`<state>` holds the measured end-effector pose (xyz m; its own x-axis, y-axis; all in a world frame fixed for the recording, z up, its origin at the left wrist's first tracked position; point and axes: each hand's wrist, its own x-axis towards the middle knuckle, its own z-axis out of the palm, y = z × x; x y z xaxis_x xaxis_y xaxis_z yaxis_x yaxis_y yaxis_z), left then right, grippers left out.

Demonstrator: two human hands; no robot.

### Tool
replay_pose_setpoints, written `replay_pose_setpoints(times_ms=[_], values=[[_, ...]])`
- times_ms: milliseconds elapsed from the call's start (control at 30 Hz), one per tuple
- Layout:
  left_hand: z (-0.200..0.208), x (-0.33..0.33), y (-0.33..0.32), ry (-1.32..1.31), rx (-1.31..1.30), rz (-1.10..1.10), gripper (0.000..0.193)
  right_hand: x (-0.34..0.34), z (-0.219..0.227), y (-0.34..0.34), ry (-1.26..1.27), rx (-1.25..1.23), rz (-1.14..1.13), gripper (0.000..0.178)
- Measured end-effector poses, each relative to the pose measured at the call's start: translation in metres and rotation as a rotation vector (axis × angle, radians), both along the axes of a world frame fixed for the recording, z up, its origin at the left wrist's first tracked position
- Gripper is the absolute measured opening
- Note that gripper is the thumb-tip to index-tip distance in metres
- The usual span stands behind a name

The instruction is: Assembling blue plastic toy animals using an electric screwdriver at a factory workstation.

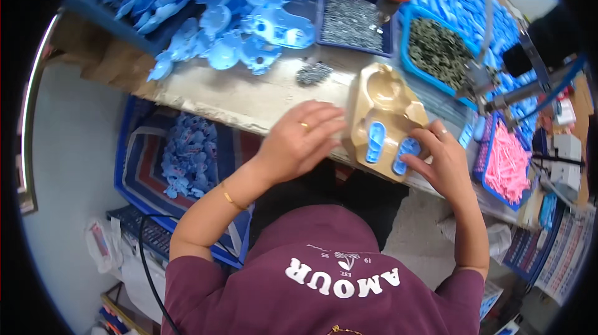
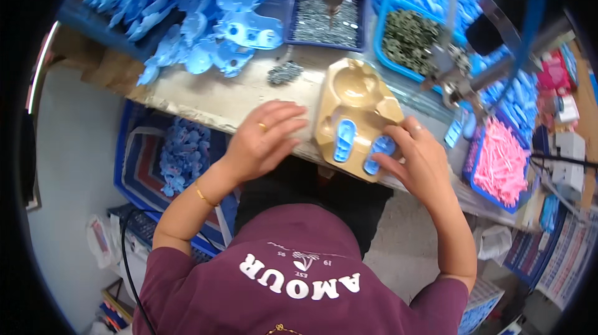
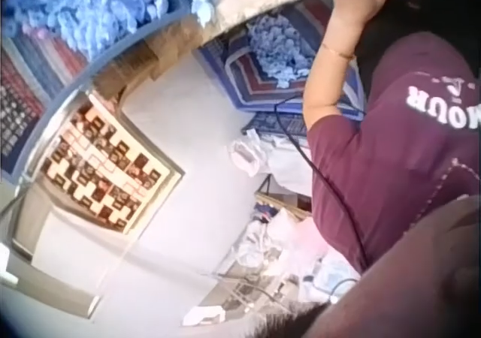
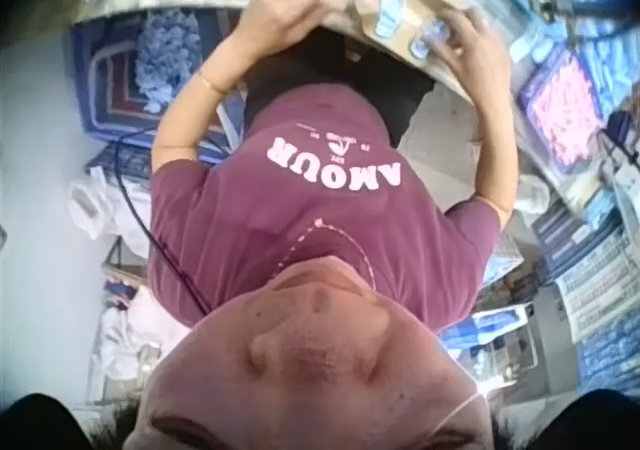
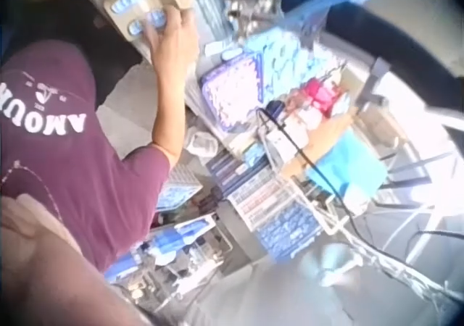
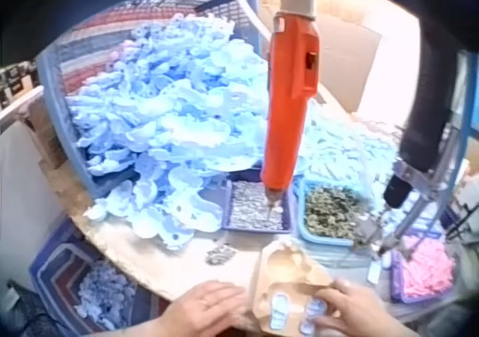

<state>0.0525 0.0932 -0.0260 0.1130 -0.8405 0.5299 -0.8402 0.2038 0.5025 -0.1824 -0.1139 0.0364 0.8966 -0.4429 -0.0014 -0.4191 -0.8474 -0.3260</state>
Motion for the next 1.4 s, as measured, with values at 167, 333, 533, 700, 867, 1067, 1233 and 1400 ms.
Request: replay_pose_setpoints(times_ms=[167, 333, 533, 700, 867, 1067, 1233, 1400], values=[[0.006, -0.003, -0.001, 0.006, 0.008, -0.015, 0.037, 0.004, 0.005, -0.003, 0.019, 0.094, 0.093, 0.048], [0.012, -0.022, -0.023, -0.037, 0.024, -0.092, 0.033, -0.002, 0.001, -0.003, -0.064, 0.150, 0.047, 0.049], [0.006, -0.043, -0.051, -0.118, 0.089, -0.194, 0.029, -0.035, 0.010, -0.016, -0.274, 0.302, -0.060, 0.032], [-0.008, -0.041, -0.041, -0.187, 0.171, -0.133, 0.027, -0.108, 0.028, -0.040, -0.477, 0.789, -0.392, 0.033], [-0.009, -0.044, -0.036, -0.159, 0.200, -0.114, 0.024, -0.228, 0.059, -0.067, -0.431, 0.893, -0.663, 0.037], [-0.010, -0.048, -0.039, -0.175, 0.194, -0.105, 0.024, -0.426, 0.083, -0.164, -0.259, 0.448, -1.225, 0.042], [-0.014, -0.048, -0.036, -0.183, 0.199, -0.070, 0.025, -0.518, 0.101, -0.252, -0.432, -0.494, -1.788, 0.061], [-0.016, -0.053, -0.041, -0.166, 0.191, -0.061, 0.024, -0.525, 0.059, -0.279, -0.259, -0.463, -1.595, 0.034]])
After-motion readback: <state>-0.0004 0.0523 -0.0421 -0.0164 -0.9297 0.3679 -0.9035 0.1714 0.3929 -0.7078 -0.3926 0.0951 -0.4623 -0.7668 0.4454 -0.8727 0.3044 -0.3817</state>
